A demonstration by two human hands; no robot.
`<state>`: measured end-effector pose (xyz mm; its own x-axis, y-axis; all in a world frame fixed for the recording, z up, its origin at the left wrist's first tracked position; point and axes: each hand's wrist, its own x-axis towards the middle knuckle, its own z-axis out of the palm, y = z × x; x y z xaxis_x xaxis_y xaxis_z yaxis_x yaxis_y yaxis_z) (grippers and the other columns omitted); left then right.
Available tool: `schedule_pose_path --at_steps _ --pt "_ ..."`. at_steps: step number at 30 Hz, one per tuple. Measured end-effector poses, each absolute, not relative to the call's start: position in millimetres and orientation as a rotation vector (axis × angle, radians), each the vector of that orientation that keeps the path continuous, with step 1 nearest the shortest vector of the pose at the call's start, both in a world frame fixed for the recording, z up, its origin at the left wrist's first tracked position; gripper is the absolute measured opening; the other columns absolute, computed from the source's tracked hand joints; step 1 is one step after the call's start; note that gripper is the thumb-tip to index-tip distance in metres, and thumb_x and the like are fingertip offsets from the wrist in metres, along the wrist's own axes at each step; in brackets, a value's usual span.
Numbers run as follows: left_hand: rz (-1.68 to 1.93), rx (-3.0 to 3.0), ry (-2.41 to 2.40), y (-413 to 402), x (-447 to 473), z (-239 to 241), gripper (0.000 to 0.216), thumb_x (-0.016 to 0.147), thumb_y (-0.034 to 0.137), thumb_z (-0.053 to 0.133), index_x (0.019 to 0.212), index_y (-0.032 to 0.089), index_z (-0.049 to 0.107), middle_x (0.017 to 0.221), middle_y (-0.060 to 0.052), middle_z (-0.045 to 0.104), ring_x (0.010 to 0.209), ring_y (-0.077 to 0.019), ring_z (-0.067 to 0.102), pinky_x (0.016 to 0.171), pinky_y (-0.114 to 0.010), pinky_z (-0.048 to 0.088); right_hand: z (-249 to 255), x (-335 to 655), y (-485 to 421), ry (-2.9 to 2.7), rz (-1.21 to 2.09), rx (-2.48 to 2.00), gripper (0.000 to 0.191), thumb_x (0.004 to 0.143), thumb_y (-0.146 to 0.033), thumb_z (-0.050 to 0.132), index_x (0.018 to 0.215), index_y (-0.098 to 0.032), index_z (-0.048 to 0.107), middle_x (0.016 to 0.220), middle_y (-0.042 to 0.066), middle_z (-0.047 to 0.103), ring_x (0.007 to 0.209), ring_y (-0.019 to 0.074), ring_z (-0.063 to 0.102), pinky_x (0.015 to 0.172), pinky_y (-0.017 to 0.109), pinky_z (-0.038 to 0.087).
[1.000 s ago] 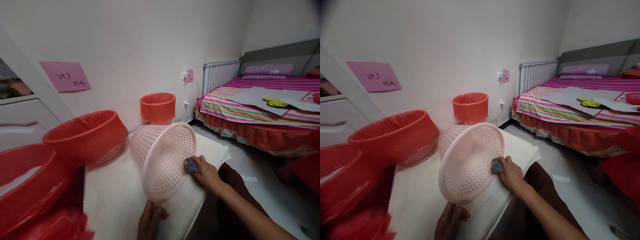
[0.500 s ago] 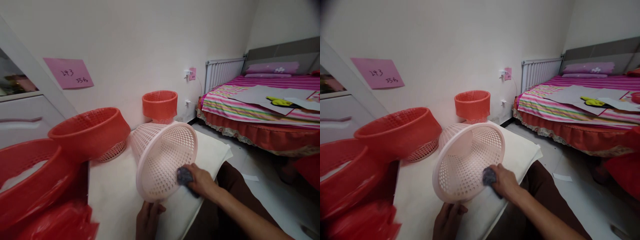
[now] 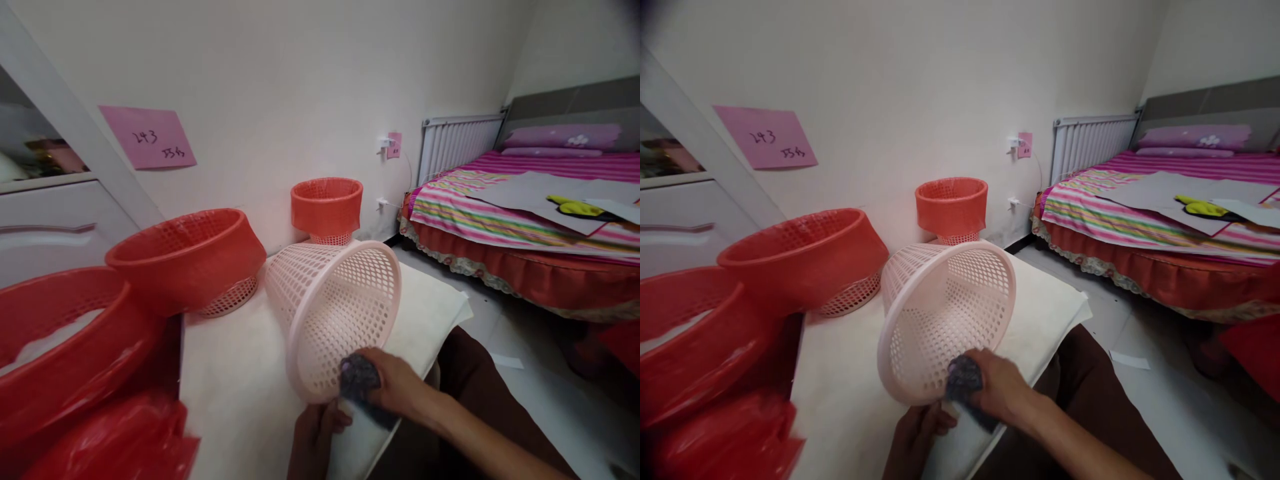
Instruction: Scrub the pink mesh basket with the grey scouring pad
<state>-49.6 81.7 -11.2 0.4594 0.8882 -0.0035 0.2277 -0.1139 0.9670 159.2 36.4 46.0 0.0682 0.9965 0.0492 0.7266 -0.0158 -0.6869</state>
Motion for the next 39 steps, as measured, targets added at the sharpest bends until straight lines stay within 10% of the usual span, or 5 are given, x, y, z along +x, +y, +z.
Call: schedule_pose_path --at_steps 15,27,39 --pt "0.961 1.563 1.134 72 -50 30 0.029 0.087 0.045 0.054 0.072 0.021 0.059 0.062 0.003 0.061 0.063 -0.0153 0.055 0.064 -0.025 0.042 55 243 36 -1.467 0.137 -2.194 0.054 0.08 -0.021 0.056 0.132 -0.029 0.049 0.112 0.005 0.059 0.09 0.0243 0.063 0.07 0.03 0.042" --pt "0.908 1.564 1.081 77 -50 2 0.035 0.084 0.051 0.056 0.075 0.018 0.064 0.071 -0.004 0.069 0.072 -0.0211 0.061 0.068 -0.029 0.045 43 141 30 -1.672 0.797 -1.568 0.06 0.068 -0.022 0.068 0.126 -0.029 0.056 0.117 0.002 0.068 0.104 0.0231 0.064 0.089 0.033 0.048" --pt "0.994 1.561 1.177 68 -54 32 0.03 0.085 0.048 0.057 0.072 0.021 0.059 0.06 0.003 0.059 0.06 -0.0152 0.055 0.061 -0.024 0.04 44 236 32 -1.428 0.215 -2.122 0.049 0.077 -0.025 0.058 0.125 -0.024 0.046 0.119 0.007 0.056 0.098 0.0256 0.061 0.079 0.034 0.045"
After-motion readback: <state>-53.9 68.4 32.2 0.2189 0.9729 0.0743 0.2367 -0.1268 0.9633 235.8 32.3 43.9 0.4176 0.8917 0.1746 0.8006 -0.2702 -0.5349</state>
